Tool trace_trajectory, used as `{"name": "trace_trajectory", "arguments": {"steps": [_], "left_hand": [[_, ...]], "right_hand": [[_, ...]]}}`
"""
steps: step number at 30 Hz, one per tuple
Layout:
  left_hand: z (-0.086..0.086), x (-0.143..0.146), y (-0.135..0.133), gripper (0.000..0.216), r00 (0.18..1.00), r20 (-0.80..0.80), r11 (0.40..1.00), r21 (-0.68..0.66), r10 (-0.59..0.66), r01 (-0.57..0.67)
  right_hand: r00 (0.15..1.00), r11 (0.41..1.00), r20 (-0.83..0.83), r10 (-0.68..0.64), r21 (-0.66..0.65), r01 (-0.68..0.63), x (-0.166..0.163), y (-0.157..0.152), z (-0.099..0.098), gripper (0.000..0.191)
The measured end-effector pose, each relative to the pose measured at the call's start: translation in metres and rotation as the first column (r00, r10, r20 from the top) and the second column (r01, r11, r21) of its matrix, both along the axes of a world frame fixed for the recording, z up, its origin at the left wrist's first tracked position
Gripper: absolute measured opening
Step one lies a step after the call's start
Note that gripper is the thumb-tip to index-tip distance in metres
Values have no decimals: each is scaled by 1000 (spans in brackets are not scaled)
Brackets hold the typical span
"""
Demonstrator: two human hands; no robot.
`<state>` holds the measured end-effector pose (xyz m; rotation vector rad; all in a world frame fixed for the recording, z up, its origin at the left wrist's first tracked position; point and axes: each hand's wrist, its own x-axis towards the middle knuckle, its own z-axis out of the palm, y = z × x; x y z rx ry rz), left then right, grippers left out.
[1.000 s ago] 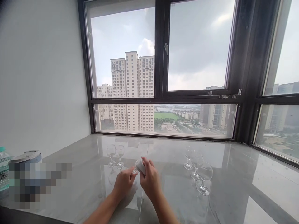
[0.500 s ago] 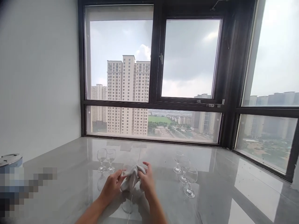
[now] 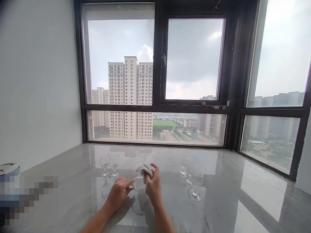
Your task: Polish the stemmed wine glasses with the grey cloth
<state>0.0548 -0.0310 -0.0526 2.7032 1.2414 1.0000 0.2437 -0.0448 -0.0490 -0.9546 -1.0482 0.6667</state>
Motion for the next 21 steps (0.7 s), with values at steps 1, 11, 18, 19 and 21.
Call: {"name": "trace_trajectory", "arguments": {"steps": [1,11,18,19,21], "left_hand": [[2,0,-2,23,1000,-14,1000,12,-3,3],[-1,0,-2,27,995,31,992,-90,91,-88],[-2,-5,0,30,985,5,983,-57,173,-172],[-1,-6,-1,30,987,4,986,-54,158,-158],[0,-6,0,29,994,10,992,-68,110,-109]], "right_hand": [[999,1000,39,6,-6,-5,0,1,-1,46],[988,994,110,-111,24,109,2,-9,6,51],[960,982,227,166,49,-181,-3,-14,4,56],[959,978,205,196,37,-208,-3,-14,4,58],[958,970,157,238,14,-243,-2,-14,5,60]]}}
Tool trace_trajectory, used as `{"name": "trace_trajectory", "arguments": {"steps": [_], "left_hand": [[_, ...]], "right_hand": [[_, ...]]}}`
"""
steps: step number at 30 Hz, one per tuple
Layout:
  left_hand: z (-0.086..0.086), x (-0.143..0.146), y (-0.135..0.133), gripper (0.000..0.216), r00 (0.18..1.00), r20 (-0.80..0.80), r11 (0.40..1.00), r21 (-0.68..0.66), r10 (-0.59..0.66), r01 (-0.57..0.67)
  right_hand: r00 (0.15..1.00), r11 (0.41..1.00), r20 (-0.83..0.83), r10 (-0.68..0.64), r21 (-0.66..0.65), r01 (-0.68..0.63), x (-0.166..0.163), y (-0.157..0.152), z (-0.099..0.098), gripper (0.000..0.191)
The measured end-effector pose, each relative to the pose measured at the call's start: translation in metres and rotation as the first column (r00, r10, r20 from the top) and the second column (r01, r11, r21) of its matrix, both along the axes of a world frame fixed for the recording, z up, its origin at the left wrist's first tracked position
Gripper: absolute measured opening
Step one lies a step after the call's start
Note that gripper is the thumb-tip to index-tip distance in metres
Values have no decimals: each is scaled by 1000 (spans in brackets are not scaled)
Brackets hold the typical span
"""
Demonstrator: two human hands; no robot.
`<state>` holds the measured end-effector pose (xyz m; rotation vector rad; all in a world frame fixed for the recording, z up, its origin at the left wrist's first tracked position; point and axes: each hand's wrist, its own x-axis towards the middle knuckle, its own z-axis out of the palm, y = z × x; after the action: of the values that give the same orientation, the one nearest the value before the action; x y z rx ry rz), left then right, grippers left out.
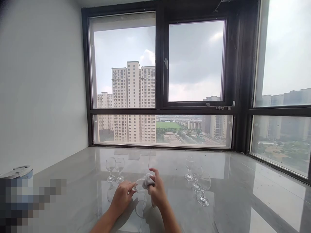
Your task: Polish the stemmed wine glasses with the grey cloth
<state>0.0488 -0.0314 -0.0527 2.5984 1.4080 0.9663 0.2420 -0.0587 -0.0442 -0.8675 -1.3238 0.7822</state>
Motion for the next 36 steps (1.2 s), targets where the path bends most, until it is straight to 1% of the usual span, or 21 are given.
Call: {"name": "trace_trajectory", "arguments": {"steps": [1,3,5,7,9,10,13,17,19,21,23,25,27,30,32,34,36], "left_hand": [[0,0,0,29,999,10,999,-14,-31,31],[0,1,1,27,995,45,994,-47,-94,96],[0,2,1,27,985,89,985,-78,-146,153],[0,2,0,27,974,131,976,-95,-183,196],[0,3,-1,27,965,159,969,-103,-207,225],[0,3,-2,27,963,166,968,-101,-212,230],[0,3,-3,26,969,156,974,-90,-194,209],[-1,3,-2,28,992,100,994,-74,-71,78],[-1,2,-2,28,995,89,997,-63,-38,44],[0,1,-2,25,993,88,995,-54,-75,80],[1,-1,-4,21,986,88,988,-49,-144,149],[2,-2,-5,19,977,85,978,-52,-197,201],[2,-1,-7,19,974,65,974,-50,-217,220],[0,3,-9,19,977,27,977,-27,-211,212],[-2,6,-9,18,982,41,983,-15,-182,183],[-4,7,-7,18,985,121,992,-13,-125,127],[-6,8,-3,25,963,268,999,-27,-28,36]], "right_hand": [[1000,1000,-13,7,-14,-7,1,0,0,61],[1000,1000,-14,-24,-15,24,2,-1,1,60],[996,995,5,-94,20,94,3,-2,2,59],[981,980,-12,-193,56,193,3,-1,2,63],[962,962,-56,-266,55,269,3,1,2,70],[960,961,-73,-270,40,274,4,2,1,71],[979,981,-69,-193,-4,193,4,5,0,64],[982,985,-73,-172,-14,172,3,2,3,53],[991,994,-83,-108,-39,105,4,0,7,50],[994,995,-98,-51,-85,43,5,-2,9,49],[992,991,-119,-42,-135,26,6,-1,9,49],[989,985,-131,-70,-163,48,6,1,6,50],[984,978,-115,-136,-177,114,6,4,2,50],[965,954,-86,-248,-193,228,8,7,-3,49],[949,939,-95,-301,-204,278,11,7,-4,48],[927,919,-113,-357,-222,326,15,7,-4,48],[912,904,-121,-392,-237,357,15,7,-3,49]]}}
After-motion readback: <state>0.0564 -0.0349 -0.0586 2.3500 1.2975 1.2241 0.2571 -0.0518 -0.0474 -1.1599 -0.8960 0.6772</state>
